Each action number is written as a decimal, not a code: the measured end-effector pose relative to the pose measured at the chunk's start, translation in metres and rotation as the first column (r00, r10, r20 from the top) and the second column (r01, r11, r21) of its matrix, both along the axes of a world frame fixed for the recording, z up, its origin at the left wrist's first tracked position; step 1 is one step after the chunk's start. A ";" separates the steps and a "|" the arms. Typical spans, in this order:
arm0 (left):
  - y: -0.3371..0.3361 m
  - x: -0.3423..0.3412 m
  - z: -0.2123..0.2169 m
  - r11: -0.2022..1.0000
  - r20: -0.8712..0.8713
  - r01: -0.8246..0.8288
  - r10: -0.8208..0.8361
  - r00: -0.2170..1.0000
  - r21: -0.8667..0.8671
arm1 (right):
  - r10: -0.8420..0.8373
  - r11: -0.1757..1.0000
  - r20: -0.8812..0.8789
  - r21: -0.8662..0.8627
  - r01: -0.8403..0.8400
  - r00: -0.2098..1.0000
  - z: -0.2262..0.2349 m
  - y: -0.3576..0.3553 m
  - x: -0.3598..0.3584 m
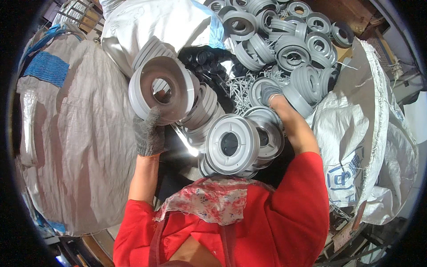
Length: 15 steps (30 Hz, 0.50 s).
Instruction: The person sits on the floor and repeatedly picks up gray circular parts and black inserts, pressing the inserts into the parts by hand. They stack the assembled units into a growing pile and occasionally shift a large white sack to access more parts.
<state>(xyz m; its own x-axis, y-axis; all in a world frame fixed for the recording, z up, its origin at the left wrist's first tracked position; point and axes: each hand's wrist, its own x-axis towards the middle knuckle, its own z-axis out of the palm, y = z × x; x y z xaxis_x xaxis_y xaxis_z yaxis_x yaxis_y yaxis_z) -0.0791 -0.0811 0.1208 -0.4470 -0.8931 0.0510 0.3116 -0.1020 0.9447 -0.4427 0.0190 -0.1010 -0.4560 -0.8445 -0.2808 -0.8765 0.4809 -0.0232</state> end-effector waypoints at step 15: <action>0.029 -0.024 0.000 0.908 -0.223 0.330 -0.276 0.935 0.258 | 0.561 0.555 0.239 -0.819 -0.145 0.793 0.234 -0.005 0.160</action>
<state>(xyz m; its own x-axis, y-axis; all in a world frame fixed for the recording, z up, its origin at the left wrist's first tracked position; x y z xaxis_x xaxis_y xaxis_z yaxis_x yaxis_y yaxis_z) -0.1030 -0.0522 0.1208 -0.7059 -0.7035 -0.0828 0.3819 -0.4764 0.7920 -0.2825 0.0143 0.1328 -0.0724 -0.8971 0.4359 -0.7509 -0.2386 -0.6158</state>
